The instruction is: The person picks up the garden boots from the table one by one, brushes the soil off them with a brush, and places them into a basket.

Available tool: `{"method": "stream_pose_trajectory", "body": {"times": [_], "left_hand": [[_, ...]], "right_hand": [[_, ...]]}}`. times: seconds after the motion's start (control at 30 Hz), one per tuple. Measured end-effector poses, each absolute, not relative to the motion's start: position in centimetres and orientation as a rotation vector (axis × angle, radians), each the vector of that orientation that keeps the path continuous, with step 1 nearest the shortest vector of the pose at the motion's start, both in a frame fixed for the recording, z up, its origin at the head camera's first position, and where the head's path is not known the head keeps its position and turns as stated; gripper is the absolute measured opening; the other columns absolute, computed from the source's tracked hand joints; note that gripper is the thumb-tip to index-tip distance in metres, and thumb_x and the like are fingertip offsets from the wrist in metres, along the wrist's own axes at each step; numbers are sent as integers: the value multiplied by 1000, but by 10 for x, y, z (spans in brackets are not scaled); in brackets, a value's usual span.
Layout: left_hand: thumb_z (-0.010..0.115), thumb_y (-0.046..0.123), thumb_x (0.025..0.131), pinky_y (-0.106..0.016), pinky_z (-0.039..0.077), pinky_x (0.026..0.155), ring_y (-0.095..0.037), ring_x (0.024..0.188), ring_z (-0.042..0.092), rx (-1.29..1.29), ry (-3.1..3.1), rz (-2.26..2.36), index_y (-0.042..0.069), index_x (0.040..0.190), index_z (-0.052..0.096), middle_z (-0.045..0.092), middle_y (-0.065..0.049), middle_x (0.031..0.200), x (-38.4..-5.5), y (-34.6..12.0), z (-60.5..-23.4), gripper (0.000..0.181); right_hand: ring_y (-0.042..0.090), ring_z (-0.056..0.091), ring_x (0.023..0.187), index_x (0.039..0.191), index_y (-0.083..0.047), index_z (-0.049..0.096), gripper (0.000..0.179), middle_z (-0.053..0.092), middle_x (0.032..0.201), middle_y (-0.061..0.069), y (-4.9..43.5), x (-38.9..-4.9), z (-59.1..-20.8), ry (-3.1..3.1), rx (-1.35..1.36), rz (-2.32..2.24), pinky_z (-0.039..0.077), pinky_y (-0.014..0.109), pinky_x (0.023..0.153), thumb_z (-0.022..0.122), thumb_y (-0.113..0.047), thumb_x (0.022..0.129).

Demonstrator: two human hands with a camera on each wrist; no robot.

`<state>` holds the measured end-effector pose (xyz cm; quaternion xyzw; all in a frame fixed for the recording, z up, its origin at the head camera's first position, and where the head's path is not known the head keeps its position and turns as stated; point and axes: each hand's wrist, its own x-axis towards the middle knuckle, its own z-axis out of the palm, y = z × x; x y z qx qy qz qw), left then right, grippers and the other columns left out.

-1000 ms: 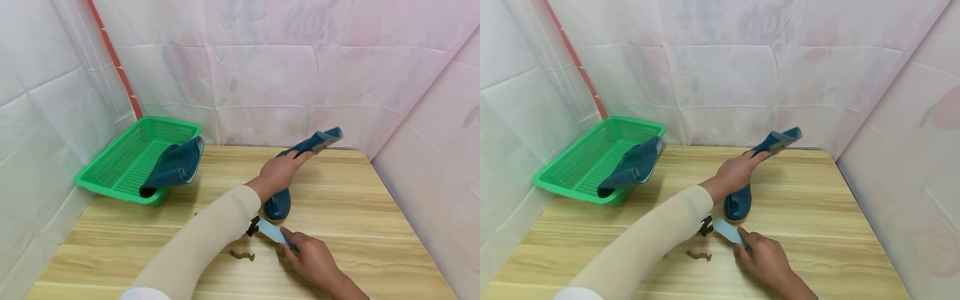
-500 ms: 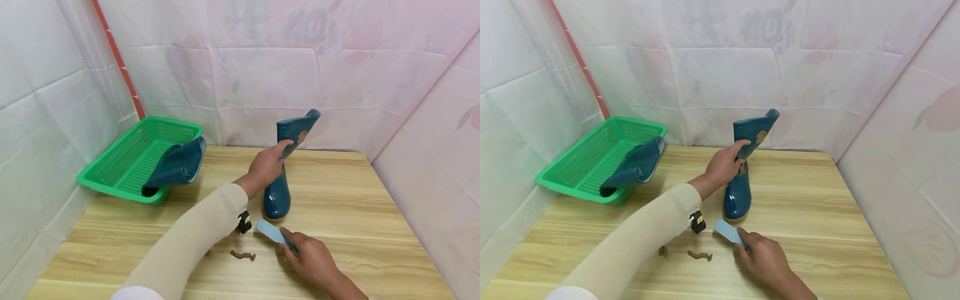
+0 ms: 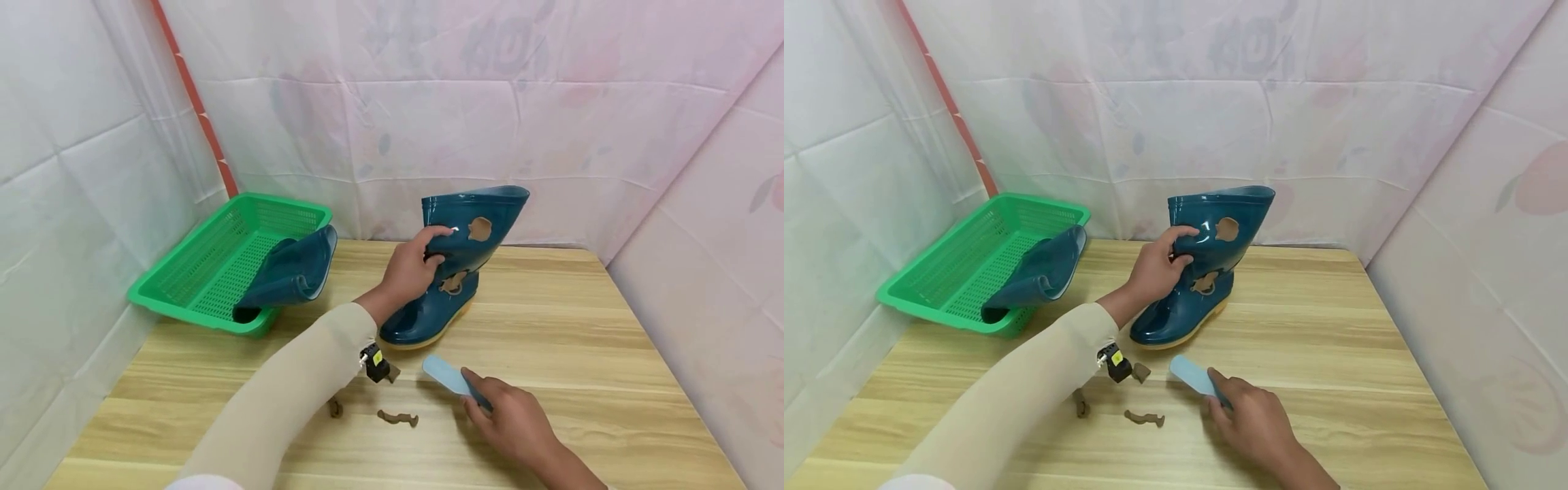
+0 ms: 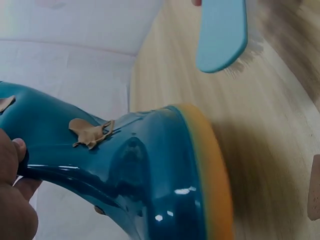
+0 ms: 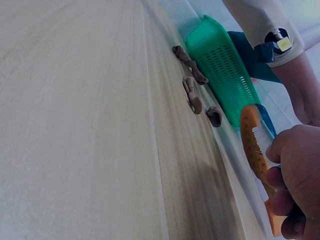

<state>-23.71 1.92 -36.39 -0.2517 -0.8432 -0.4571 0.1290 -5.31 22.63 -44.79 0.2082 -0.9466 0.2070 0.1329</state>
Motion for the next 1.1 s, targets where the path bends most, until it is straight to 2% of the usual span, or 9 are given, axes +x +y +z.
{"method": "stream_pose_trajectory", "body": {"times": [0.03,0.13,0.27,0.4,0.53,0.7,0.87,0.97,1.1], "left_hand": [[67,8,100,-31,56,85,-13,103,69,-720,-2445,-1371,24,140,56,70,-5,126,-237,18,-364,45],[67,4,99,-34,57,84,-15,103,68,-695,-2436,-1504,25,137,57,66,-4,132,-236,14,-365,44],[67,1,99,-32,56,75,-18,85,64,-686,-2441,-1654,25,132,59,66,-3,124,-233,5,-366,42],[66,-1,99,-32,54,71,-22,77,60,-738,-2461,-1757,23,131,59,64,-3,121,-227,-10,-368,41],[65,-1,99,-33,53,72,-23,81,60,-757,-2475,-1829,23,133,58,61,-4,125,-217,-28,-372,42],[65,1,100,-35,52,71,-24,80,61,-707,-2498,-1865,27,136,56,62,-6,121,-203,-40,-377,45],[64,6,101,-36,54,83,-19,95,65,-671,-2519,-1848,30,144,50,64,-6,125,-197,-40,-382,51],[65,10,101,-37,54,84,-17,93,64,-620,-2546,-1803,31,147,46,68,-5,111,-195,-37,-384,53],[65,13,102,-37,53,81,-19,85,62,-586,-2602,-1757,30,148,44,68,-3,99,-189,-35,-384,54]], "right_hand": [[-2,48,66,128,-13,74,47,73,93,-4,227,-53,-447,-2746,601,598,45,23,58,86,-21,84],[-2,48,66,128,-13,74,47,73,92,-4,228,-52,-446,-2741,594,585,45,23,58,86,-21,83],[-1,46,65,128,-13,74,47,72,89,-5,230,-51,-446,-2749,580,575,43,23,58,86,-20,83],[0,47,66,129,-13,73,47,72,91,-5,229,-50,-444,-2771,559,575,44,23,59,85,-21,84],[1,49,68,129,-14,73,47,74,93,-4,226,-54,-442,-2773,565,583,46,24,60,85,-22,85],[1,51,69,129,-13,74,46,73,93,-5,224,-58,-437,-2756,600,608,45,23,60,85,-21,85],[6,57,73,130,-11,73,47,76,102,0,230,-59,-429,-2765,562,616,47,25,62,85,-21,85],[11,55,70,131,-9,71,47,75,101,2,236,-60,-423,-2796,499,632,42,25,59,84,-20,87],[10,51,66,132,-7,71,46,72,92,-2,243,-60,-421,-2813,450,647,37,24,56,81,-19,89]]}}
